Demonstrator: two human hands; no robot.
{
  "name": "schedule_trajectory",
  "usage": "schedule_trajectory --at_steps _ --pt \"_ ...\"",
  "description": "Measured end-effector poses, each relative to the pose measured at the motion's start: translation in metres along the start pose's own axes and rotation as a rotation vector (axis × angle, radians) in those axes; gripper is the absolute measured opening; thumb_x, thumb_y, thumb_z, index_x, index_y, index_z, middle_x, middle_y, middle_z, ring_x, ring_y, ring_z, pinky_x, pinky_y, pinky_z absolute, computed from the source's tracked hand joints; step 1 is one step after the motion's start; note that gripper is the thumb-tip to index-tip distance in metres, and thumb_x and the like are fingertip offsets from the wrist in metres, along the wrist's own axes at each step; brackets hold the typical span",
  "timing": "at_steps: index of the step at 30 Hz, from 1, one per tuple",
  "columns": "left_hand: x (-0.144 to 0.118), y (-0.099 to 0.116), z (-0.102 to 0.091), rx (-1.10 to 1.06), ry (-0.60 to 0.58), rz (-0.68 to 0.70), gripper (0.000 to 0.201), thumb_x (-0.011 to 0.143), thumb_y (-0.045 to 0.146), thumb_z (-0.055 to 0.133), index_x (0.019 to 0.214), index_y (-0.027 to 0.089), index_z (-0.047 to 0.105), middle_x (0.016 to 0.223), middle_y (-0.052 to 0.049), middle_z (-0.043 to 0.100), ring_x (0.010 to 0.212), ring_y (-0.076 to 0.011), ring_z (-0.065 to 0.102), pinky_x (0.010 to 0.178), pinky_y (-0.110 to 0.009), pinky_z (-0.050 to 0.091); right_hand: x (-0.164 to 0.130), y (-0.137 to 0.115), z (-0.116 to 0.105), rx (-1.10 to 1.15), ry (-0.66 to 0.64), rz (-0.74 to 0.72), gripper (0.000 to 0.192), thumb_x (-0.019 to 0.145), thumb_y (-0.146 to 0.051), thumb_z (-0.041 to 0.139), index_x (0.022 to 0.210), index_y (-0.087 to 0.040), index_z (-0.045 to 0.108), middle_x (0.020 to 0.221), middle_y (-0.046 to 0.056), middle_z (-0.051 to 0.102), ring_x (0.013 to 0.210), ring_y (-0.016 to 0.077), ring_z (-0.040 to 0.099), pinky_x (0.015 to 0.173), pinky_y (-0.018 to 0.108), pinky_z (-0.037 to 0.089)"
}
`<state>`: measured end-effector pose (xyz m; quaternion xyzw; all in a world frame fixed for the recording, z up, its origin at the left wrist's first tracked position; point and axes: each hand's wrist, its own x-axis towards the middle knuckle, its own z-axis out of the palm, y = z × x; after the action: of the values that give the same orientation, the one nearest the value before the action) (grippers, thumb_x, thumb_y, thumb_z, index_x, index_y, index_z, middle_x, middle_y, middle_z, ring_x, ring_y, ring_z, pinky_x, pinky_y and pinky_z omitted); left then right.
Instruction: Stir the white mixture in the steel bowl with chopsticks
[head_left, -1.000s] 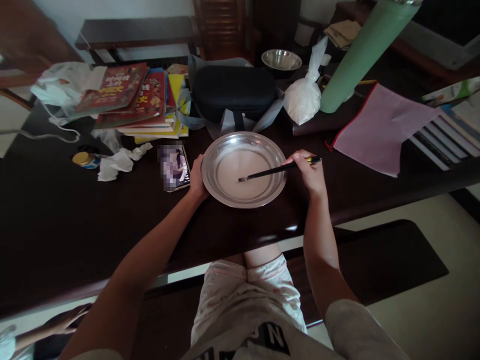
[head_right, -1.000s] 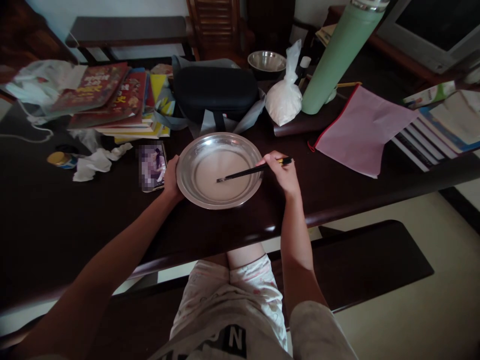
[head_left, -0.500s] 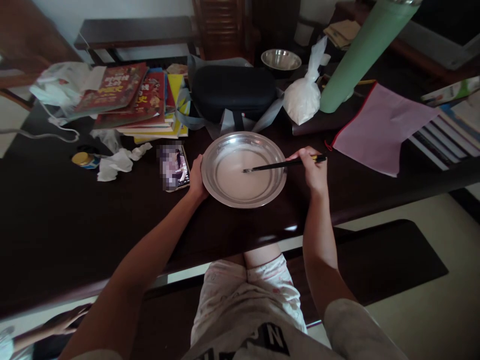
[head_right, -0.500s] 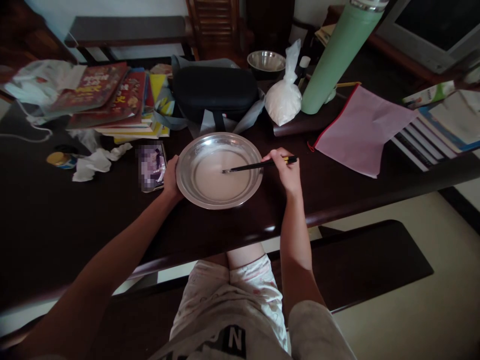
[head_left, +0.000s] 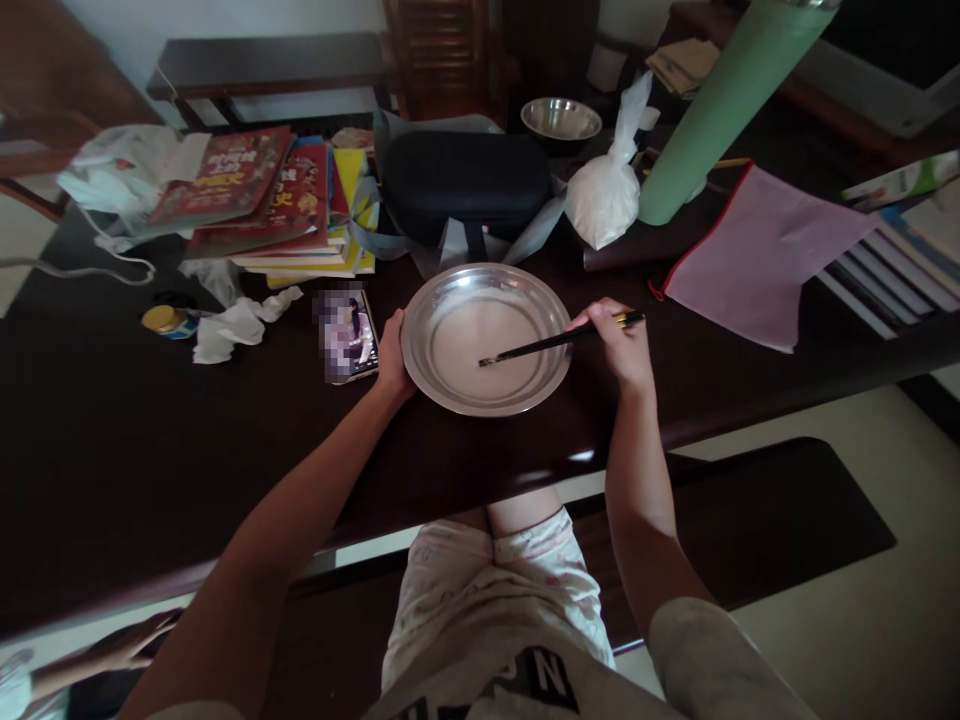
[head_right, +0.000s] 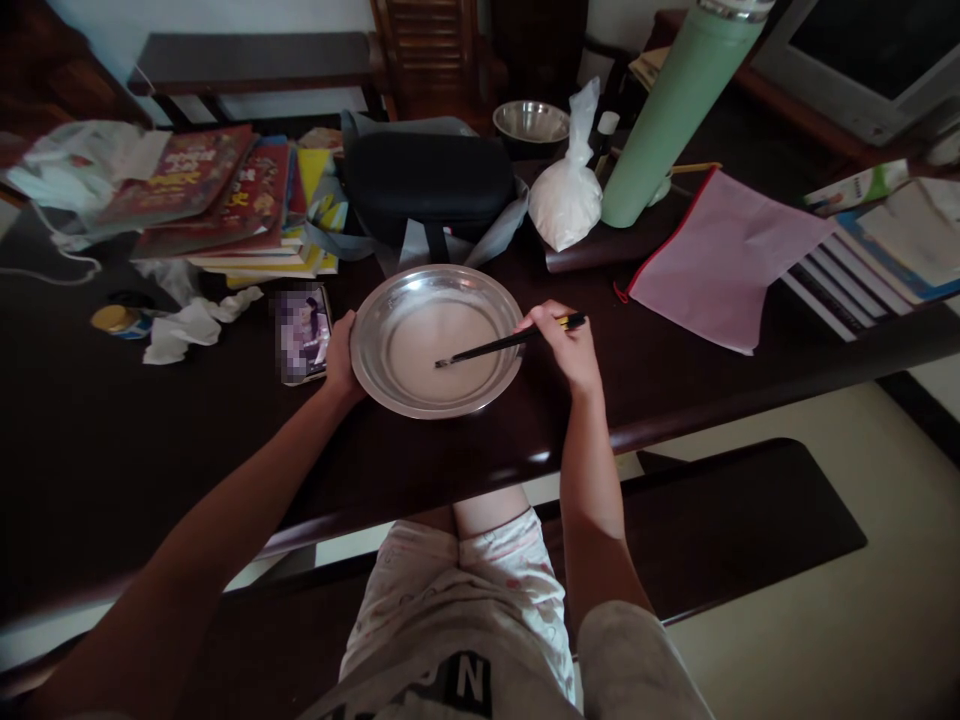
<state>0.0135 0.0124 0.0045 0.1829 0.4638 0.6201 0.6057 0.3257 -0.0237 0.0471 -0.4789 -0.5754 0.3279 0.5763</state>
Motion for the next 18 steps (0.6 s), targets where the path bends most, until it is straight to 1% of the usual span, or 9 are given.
schedule_trajectory --at_steps 2,3,6,7,8,12,14,16,18 --pt "-0.0003 -0.0005 0.0003 0.003 0.029 0.005 0.031 0.084 0.050 0.083 0.078 0.026 0.065 0.070 0.001 0.070 0.091 -0.0247 0.077 0.086 -0.034 0.063 0.0004 -0.0002 0.0001 -0.005 -0.060 -0.024 0.053 0.086 -0.077 0.078 0.069 -0.027 0.076 0.068 0.000 0.078 0.073 0.0207 0.079 0.078 0.037 0.065" --pt "-0.0005 -0.0007 0.0006 0.009 0.042 0.002 0.031 0.085 0.050 0.082 0.078 0.025 0.065 0.069 0.001 0.070 0.091 -0.0249 0.077 0.086 -0.034 0.064 0.0007 -0.0005 0.0000 -0.008 -0.052 -0.035 0.053 0.086 -0.077 0.078 0.070 -0.027 0.077 0.069 0.000 0.078 0.074 0.0206 0.079 0.079 0.037 0.065" --pt "-0.0010 -0.0008 0.0016 0.025 0.045 -0.006 0.031 0.086 0.051 0.080 0.078 0.025 0.065 0.069 0.001 0.071 0.092 -0.0250 0.078 0.088 -0.035 0.064 0.0009 -0.0013 -0.0008 -0.011 0.049 -0.031 0.054 0.090 -0.077 0.074 0.071 -0.027 0.078 0.066 -0.001 0.077 0.072 0.0198 0.078 0.079 0.037 0.064" --pt "-0.0012 -0.0006 0.0019 0.030 0.042 -0.001 0.032 0.086 0.051 0.080 0.077 0.025 0.065 0.069 0.001 0.071 0.092 -0.0253 0.078 0.088 -0.035 0.064 0.0007 -0.0015 -0.0010 -0.008 0.063 -0.020 0.054 0.091 -0.077 0.073 0.070 -0.027 0.077 0.065 -0.001 0.076 0.071 0.0198 0.078 0.078 0.036 0.064" --pt "-0.0013 -0.0004 0.0021 0.035 0.036 0.007 0.032 0.085 0.051 0.081 0.077 0.025 0.065 0.070 0.001 0.071 0.093 -0.0257 0.078 0.088 -0.035 0.064 0.0004 -0.0016 -0.0010 -0.006 0.053 -0.010 0.055 0.091 -0.078 0.073 0.068 -0.027 0.076 0.064 -0.001 0.076 0.070 0.0198 0.078 0.077 0.036 0.064" --pt "-0.0019 0.0006 0.0028 0.045 0.033 0.016 0.034 0.085 0.051 0.081 0.074 0.025 0.064 0.069 0.000 0.070 0.089 -0.0252 0.078 0.087 -0.036 0.065 0.0002 -0.0010 -0.0001 -0.018 -0.063 -0.002 0.056 0.085 -0.081 0.076 0.067 -0.028 0.075 0.067 -0.001 0.077 0.074 0.0212 0.078 0.076 0.037 0.064" --pt "-0.0027 0.0012 0.0037 0.041 0.032 0.013 0.033 0.087 0.051 0.080 0.073 0.025 0.064 0.068 0.000 0.071 0.086 -0.0241 0.077 0.087 -0.036 0.065 0.0006 -0.0006 0.0000 -0.030 -0.021 -0.012 0.056 0.086 -0.081 0.076 0.069 -0.027 0.076 0.068 0.000 0.078 0.074 0.0212 0.079 0.078 0.038 0.065" --pt "-0.0038 0.0019 0.0050 0.034 0.023 0.007 0.033 0.089 0.051 0.078 0.073 0.025 0.065 0.067 0.000 0.071 0.086 -0.0239 0.077 0.087 -0.035 0.065 0.0007 -0.0004 -0.0004 -0.028 0.065 -0.013 0.056 0.089 -0.080 0.073 0.070 -0.027 0.076 0.066 -0.001 0.077 0.071 0.0204 0.078 0.078 0.038 0.065" --pt "-0.0049 0.0027 0.0063 0.028 0.021 -0.001 0.032 0.090 0.051 0.077 0.074 0.025 0.066 0.066 0.000 0.071 0.086 -0.0238 0.078 0.086 -0.035 0.065 0.0005 -0.0003 -0.0005 -0.015 0.088 -0.001 0.057 0.090 -0.080 0.071 0.068 -0.027 0.074 0.063 -0.001 0.075 0.067 0.0197 0.077 0.076 0.037 0.065"
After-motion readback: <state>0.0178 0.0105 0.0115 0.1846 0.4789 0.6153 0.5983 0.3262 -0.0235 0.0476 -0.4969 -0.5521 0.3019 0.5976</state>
